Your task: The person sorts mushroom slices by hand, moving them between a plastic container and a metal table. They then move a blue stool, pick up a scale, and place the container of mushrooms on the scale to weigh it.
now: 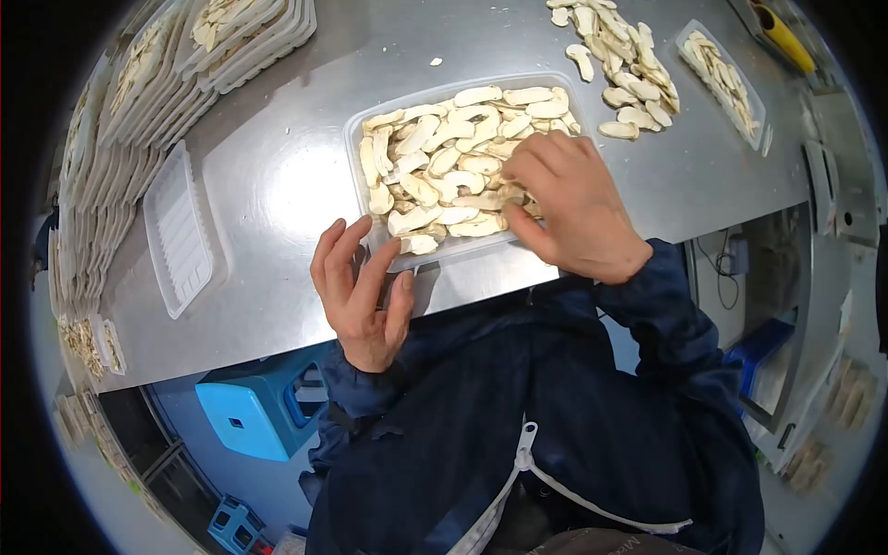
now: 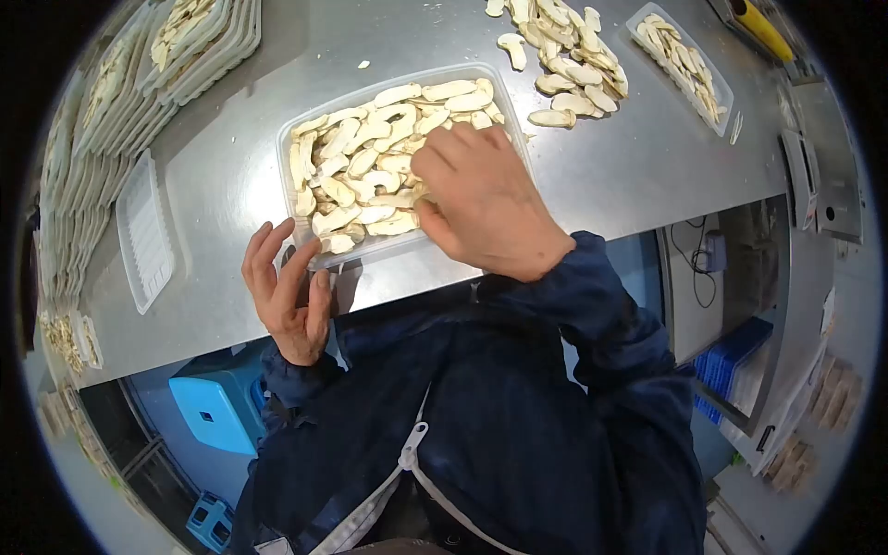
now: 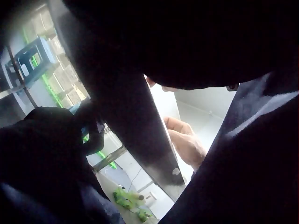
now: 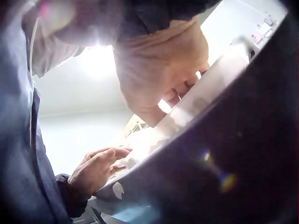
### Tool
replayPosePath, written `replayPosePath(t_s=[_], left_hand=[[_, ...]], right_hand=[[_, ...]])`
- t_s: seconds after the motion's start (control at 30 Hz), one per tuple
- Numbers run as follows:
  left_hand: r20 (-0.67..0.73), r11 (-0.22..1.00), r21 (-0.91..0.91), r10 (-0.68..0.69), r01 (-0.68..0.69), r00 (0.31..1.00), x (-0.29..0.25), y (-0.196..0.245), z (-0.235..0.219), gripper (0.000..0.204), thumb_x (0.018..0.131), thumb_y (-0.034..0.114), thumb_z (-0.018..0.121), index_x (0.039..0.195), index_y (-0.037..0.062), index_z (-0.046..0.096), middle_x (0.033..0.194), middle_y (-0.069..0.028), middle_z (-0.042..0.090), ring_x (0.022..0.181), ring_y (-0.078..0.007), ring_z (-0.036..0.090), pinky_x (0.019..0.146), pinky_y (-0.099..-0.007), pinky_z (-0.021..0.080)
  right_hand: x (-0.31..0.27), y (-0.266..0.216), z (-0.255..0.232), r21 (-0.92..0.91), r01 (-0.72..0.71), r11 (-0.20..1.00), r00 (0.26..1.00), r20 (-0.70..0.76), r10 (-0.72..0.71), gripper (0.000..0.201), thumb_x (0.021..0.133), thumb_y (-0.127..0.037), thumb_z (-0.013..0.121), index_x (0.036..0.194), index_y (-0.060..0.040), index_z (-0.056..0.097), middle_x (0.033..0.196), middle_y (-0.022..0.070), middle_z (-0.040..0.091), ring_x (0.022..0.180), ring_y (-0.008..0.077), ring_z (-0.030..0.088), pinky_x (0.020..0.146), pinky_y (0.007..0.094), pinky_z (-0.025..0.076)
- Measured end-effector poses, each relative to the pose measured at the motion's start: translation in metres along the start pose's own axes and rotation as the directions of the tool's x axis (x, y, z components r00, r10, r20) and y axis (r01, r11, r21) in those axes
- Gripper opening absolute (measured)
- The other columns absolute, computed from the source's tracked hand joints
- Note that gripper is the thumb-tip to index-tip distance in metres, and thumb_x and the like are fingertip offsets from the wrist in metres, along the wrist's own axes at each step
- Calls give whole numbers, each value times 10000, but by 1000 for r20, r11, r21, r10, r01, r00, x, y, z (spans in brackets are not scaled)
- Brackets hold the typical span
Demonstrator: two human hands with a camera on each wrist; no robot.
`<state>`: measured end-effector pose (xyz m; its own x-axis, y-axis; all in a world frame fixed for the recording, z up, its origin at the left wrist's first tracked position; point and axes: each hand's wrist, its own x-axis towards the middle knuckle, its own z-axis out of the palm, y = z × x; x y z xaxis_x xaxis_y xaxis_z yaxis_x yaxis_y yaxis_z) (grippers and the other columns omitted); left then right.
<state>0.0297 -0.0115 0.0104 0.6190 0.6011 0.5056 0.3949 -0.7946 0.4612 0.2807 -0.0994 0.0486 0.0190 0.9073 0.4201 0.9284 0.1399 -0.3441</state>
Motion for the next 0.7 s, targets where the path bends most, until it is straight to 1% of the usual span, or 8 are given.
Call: replayPosePath(t_s=[0.1, 0.2, 0.23, 0.33, 0.43, 0.5, 0.6, 0.7], left_hand=[[19, 1000, -10, -5, 5, 1000, 1, 1, -1, 268, 856, 129, 647, 1101, 41, 708, 1326, -164, 575, 1312, -399, 440, 1083, -487, 358], [22, 1000, 11, 12, -12, 1000, 2, 2, -1, 314, 790, 83, 692, 1101, 37, 707, 1314, -171, 571, 1301, -411, 437, 1044, -466, 403], [22, 1000, 4, 13, -13, 1000, 3, 2, -1, 312, 792, 84, 691, 1100, 36, 708, 1315, -170, 571, 1301, -411, 437, 1045, -467, 402], [20, 1000, 8, 0, 0, 1000, 0, 1, -2, 306, 796, 88, 688, 1096, 35, 710, 1315, -167, 571, 1304, -409, 436, 1050, -469, 400], [16, 1000, 11, 7, -7, 1000, 1, 0, -1, 300, 800, 93, 686, 1093, 35, 714, 1315, -165, 572, 1304, -407, 436, 1053, -471, 399], [12, 1000, 9, 6, -6, 1000, 1, 0, 0, 298, 801, 97, 686, 1091, 35, 716, 1313, -163, 573, 1303, -407, 437, 1055, -472, 400], [11, 1000, 5, -1, 1, 1000, 1, 0, 0, 266, 860, 140, 639, 1096, 39, 709, 1315, -164, 584, 1314, -401, 444, 1082, -496, 367], [11, 1000, 4, 0, 0, 1000, 0, -1, 0, 264, 862, 145, 643, 1094, 37, 710, 1314, -165, 584, 1313, -401, 445, 1081, -496, 368]], right_hand=[[-2, -3, -10, 22, -17, 1000, 999, -31, 17, 160, 759, -65, 669, 890, -42, 580, 896, 91, 548, 899, 268, 544, 783, 394, 408], [-5, -2, -7, 38, -18, 999, 1000, -4, 18, 132, 766, -61, 666, 873, -46, 589, 898, 83, 551, 900, 265, 542, 788, 389, 410], [-6, -2, -4, 44, -10, 999, 1000, 14, 9, 123, 769, -59, 665, 866, -48, 591, 898, 80, 552, 899, 264, 542, 789, 387, 411], [-5, 1, 2, 57, -23, 998, 999, -23, 24, 99, 777, -53, 665, 854, -46, 604, 898, 76, 552, 900, 261, 539, 792, 384, 413], [-4, 2, 0, 43, -30, 999, 999, 31, 29, 165, 797, -53, 672, 960, -56, 645, 940, 68, 579, 905, 252, 548, 798, 375, 401], [-3, 4, 1, 32, -34, 999, 999, 40, 33, 145, 802, -55, 671, 945, -55, 648, 935, 65, 577, 907, 251, 548, 797, 372, 402], [-2, 5, 3, 36, -48, 998, 997, 55, 46, 119, 806, -55, 669, 924, -54, 649, 927, 62, 574, 909, 250, 546, 793, 370, 402], [-1, 3, 3, 62, -66, 996, 996, 68, 62, 122, 804, -56, 671, 923, -56, 645, 918, 62, 573, 906, 251, 544, 791, 373, 402]])
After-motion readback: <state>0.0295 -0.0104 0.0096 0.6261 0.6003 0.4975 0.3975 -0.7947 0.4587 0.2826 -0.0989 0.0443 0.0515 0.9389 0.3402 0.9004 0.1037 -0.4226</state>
